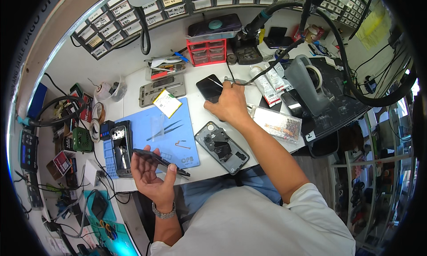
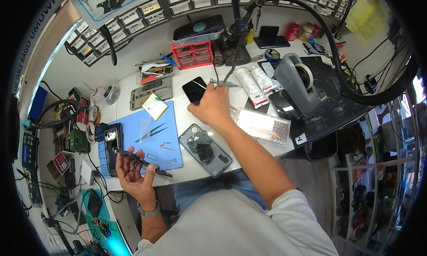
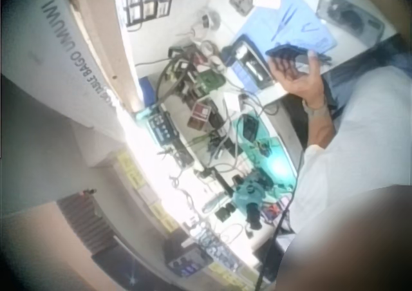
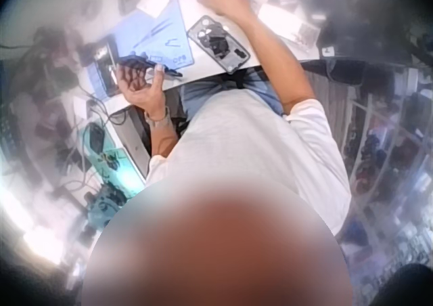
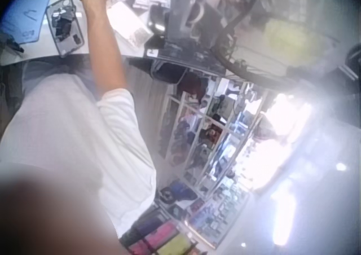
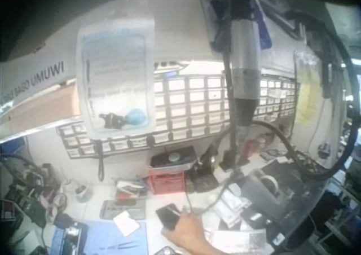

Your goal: The person disassembles a smartphone by prying open the back cover and removing internal components. They then apply adhesive to the back cover and reattach it to the phone body.

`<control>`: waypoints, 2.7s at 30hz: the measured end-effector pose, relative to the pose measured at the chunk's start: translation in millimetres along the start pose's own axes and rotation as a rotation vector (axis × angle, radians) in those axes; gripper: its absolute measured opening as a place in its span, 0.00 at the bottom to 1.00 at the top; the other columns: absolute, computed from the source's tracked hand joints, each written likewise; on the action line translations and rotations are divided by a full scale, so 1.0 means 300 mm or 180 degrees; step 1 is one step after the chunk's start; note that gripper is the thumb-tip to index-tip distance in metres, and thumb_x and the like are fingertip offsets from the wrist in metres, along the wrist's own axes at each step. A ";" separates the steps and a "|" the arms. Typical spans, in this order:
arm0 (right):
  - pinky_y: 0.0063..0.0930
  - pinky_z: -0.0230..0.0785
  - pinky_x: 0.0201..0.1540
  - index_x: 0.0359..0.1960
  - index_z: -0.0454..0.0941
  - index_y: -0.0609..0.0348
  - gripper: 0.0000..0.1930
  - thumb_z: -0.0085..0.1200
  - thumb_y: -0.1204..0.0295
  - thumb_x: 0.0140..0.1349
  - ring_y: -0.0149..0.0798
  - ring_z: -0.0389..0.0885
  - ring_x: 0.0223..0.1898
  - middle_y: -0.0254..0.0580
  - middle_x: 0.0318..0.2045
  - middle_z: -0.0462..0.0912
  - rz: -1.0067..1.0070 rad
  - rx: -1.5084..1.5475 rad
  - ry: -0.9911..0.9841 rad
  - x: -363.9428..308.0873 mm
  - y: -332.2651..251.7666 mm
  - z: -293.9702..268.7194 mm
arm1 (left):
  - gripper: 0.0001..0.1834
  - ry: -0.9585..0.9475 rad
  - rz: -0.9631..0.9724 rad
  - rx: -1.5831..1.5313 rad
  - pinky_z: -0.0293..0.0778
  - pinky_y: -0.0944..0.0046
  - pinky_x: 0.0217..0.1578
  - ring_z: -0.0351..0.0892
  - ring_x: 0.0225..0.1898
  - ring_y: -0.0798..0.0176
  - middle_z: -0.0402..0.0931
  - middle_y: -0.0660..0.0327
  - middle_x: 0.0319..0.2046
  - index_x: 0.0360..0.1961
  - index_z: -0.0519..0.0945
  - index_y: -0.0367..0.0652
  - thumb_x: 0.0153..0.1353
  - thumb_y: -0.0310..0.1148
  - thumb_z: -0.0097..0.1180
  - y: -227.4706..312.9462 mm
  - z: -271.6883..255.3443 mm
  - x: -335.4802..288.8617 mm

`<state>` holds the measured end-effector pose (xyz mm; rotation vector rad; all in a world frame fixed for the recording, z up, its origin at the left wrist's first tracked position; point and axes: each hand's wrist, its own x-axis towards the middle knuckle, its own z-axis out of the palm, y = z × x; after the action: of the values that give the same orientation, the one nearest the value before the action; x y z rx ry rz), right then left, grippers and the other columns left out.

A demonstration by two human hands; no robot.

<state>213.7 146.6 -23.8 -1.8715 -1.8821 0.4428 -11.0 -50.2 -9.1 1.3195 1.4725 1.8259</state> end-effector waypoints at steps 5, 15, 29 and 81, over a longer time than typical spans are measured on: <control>0.44 0.66 0.67 0.52 0.75 0.80 0.40 0.72 0.51 0.51 0.62 0.71 0.60 0.73 0.53 0.77 0.0037 0.0058 -0.0013 -0.005 -0.004 -0.004 | 0.54 -0.0017 0.0070 -0.0071 0.79 0.52 0.63 0.81 0.63 0.45 0.73 0.39 0.66 0.76 0.58 0.31 0.50 0.19 0.76 0.007 -0.001 0.006; 0.53 0.57 0.73 0.71 0.63 0.79 0.47 0.72 0.56 0.61 0.64 0.64 0.68 0.71 0.64 0.70 -0.0078 0.0228 0.0012 -0.074 -0.020 -0.015 | 0.53 0.0088 0.0161 -0.0050 0.78 0.52 0.63 0.80 0.64 0.45 0.72 0.40 0.67 0.76 0.58 0.31 0.50 0.19 0.75 0.018 -0.028 0.004; 0.43 0.73 0.53 0.54 0.81 0.64 0.15 0.64 0.76 0.67 0.56 0.72 0.55 0.57 0.58 0.73 -0.1989 0.2389 0.0533 -0.354 -0.223 -0.095 | 0.55 0.0110 0.0073 0.0345 0.78 0.55 0.63 0.79 0.63 0.52 0.73 0.43 0.67 0.75 0.59 0.32 0.48 0.18 0.77 0.037 0.036 0.032; 0.34 0.85 0.54 0.50 0.58 0.60 0.10 0.47 0.80 0.78 0.46 0.90 0.49 0.63 0.47 0.87 -0.2363 0.3253 -0.0396 -0.311 -0.329 -0.159 | 0.50 -0.0040 0.0762 0.0798 0.85 0.60 0.49 0.90 0.47 0.55 0.85 0.47 0.50 0.70 0.68 0.29 0.47 0.31 0.81 0.025 0.056 0.069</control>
<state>152.7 46.8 60.1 -0.4641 -1.7279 0.9989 -4.0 -27.7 5.7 1.6888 1.6388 1.8150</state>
